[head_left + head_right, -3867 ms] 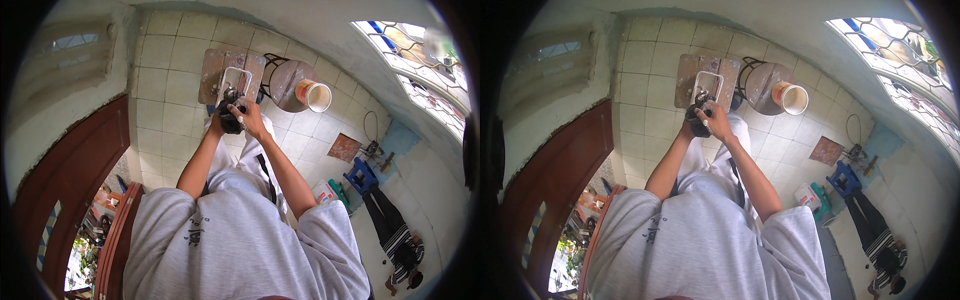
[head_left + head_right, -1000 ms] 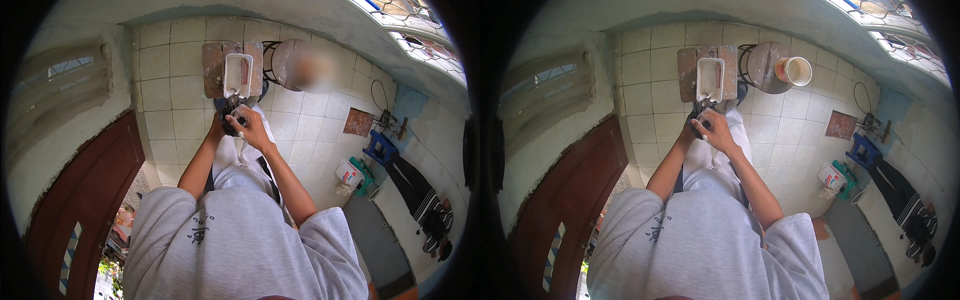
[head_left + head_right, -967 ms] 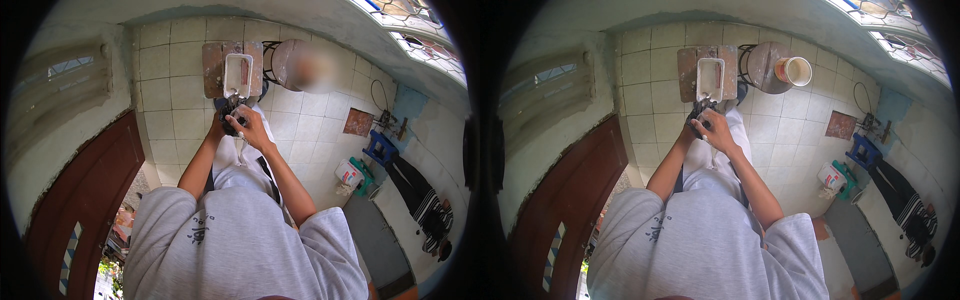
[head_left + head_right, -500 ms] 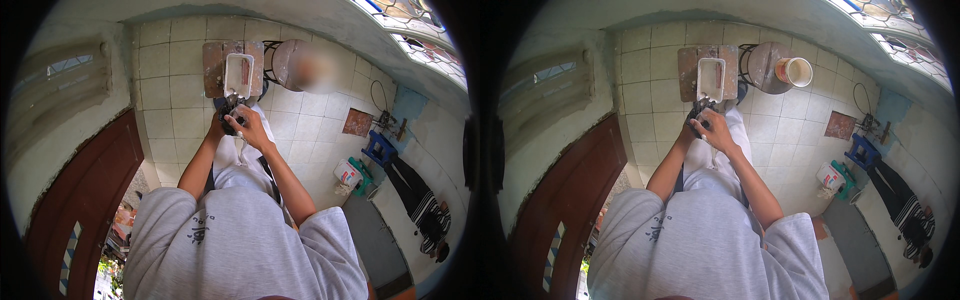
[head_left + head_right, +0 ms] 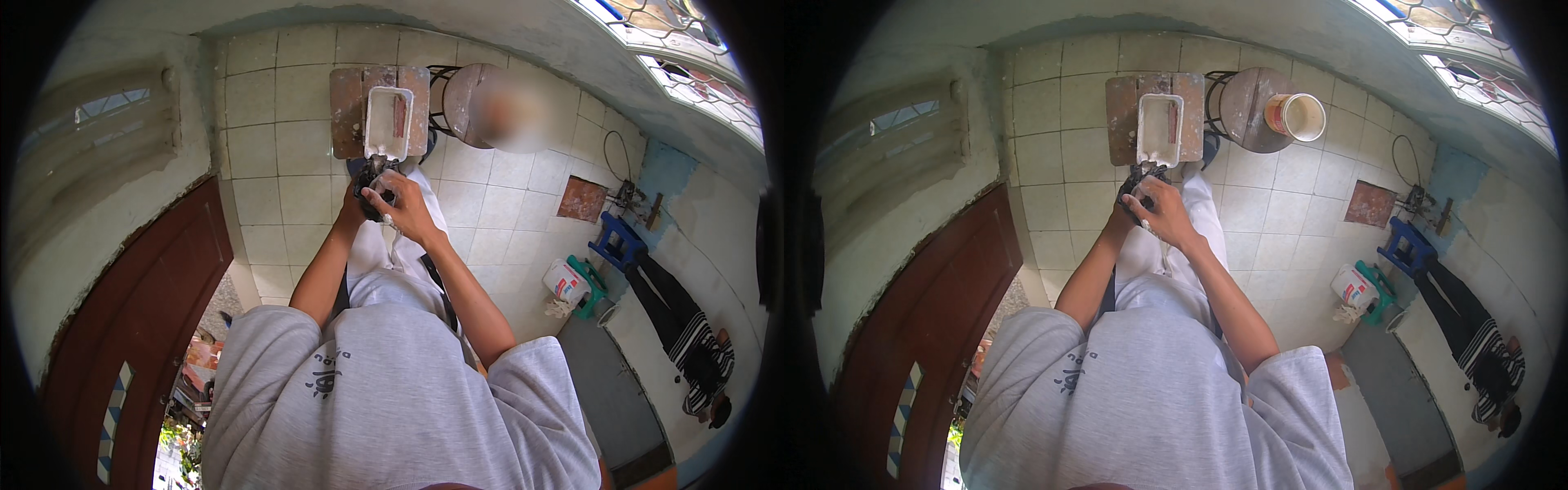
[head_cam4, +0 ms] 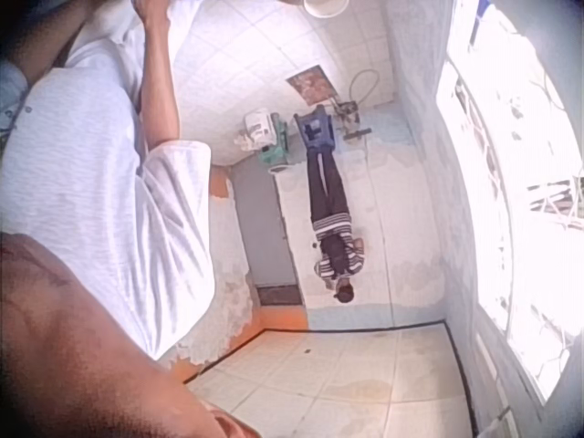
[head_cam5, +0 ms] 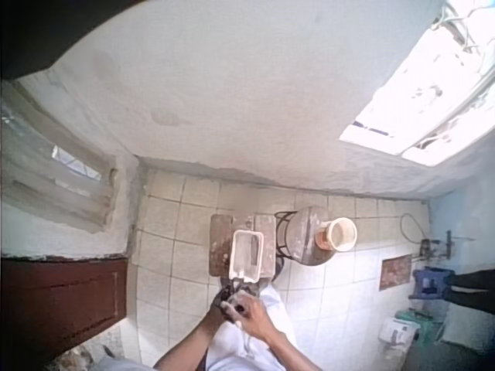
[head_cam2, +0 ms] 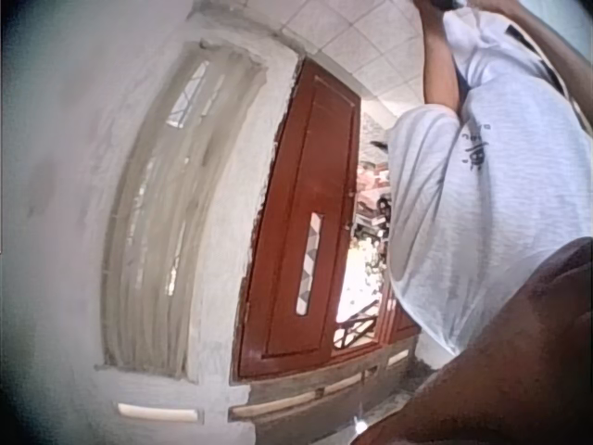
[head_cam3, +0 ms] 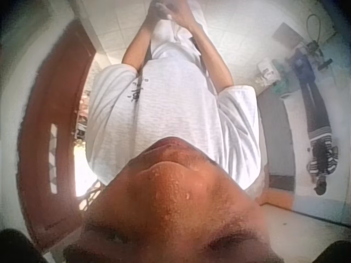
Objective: The person applies a white substance to a wall and ceiling with a spreader, then cleans a black mask using water and a cloth.
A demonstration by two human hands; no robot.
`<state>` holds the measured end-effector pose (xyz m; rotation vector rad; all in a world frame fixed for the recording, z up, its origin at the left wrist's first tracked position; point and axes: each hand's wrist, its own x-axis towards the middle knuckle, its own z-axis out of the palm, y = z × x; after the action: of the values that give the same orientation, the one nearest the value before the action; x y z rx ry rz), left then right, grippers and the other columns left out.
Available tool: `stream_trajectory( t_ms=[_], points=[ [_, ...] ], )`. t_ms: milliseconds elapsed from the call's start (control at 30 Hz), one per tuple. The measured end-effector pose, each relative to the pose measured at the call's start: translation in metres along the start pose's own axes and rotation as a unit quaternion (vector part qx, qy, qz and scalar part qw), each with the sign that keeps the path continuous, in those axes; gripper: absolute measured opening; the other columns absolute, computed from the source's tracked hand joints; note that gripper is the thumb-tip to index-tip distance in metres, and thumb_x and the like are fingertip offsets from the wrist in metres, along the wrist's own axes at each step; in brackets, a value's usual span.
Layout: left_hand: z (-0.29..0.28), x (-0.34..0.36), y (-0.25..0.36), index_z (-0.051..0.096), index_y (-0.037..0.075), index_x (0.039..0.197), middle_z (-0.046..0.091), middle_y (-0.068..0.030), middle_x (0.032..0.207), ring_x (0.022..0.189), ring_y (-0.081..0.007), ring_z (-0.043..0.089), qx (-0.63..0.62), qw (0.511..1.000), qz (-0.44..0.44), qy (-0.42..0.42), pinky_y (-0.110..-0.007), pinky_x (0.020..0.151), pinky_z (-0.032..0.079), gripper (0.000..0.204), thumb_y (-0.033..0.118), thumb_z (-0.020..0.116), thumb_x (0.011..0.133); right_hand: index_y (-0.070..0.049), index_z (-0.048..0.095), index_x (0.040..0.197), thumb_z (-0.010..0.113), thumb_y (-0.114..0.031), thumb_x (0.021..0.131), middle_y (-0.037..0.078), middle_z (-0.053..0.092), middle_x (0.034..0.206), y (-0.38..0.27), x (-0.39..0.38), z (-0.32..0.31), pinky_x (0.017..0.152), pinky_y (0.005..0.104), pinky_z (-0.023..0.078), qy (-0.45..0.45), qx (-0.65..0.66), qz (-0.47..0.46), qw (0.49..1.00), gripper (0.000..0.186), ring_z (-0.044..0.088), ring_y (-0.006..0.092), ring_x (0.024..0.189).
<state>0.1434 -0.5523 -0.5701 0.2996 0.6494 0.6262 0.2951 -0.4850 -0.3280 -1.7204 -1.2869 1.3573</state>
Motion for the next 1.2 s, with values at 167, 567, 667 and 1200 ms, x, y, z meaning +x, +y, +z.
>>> stream_trajectory(
  t_ms=[167,567,667,1200],
  points=[
    [0.006,0.002,0.005,0.056,0.007,0.135,0.065,-0.0022,0.118,0.103,-0.0133,0.063,0.162,0.986,0.043,-0.023,-0.03,0.092,0.053,0.042,0.034,0.053,0.103,0.005,0.061,0.082,0.071,-0.029,0.095,0.012,0.055,0.079,0.002,-0.001,-0.001,0.057,0.0365,0.042,0.001,-0.003,0.009,1.0,0.037,0.052,0.0247,0.068],
    [0.01,0.001,0.012,0.056,0.008,0.136,0.065,-0.0035,0.119,0.103,-0.0162,0.065,-0.025,1.0,0.005,-0.014,-0.034,0.091,0.056,0.041,0.033,0.052,0.103,0.005,0.061,0.081,0.07,-0.029,0.095,0.014,0.055,0.08,0.002,-0.001,0.0,0.06,0.0376,0.043,-0.007,-0.023,0.003,1.0,0.038,0.053,0.0272,0.07],
    [0.01,0.002,0.01,0.056,0.008,0.135,0.066,-0.0048,0.119,0.103,-0.018,0.066,-0.047,0.999,-0.002,-0.002,-0.036,0.09,0.057,0.042,0.034,0.052,0.103,0.005,0.061,0.081,0.07,-0.029,0.095,0.014,0.056,0.079,0.001,-0.001,-0.001,0.063,0.0385,0.043,-0.004,-0.027,0.0,1.0,0.038,0.053,0.028,0.072],
    [0.002,0.005,-0.001,0.057,0.008,0.132,0.066,-0.0054,0.116,0.1,-0.0177,0.067,-0.036,0.999,0.001,0.009,-0.035,0.086,0.059,0.041,0.034,0.055,0.102,0.004,0.064,0.083,0.073,-0.022,0.092,0.016,0.06,0.082,-0.013,-0.004,-0.003,0.068,0.0404,0.048,-0.014,-0.017,0.051,0.998,0.029,0.06,0.0333,0.073]
  ],
)
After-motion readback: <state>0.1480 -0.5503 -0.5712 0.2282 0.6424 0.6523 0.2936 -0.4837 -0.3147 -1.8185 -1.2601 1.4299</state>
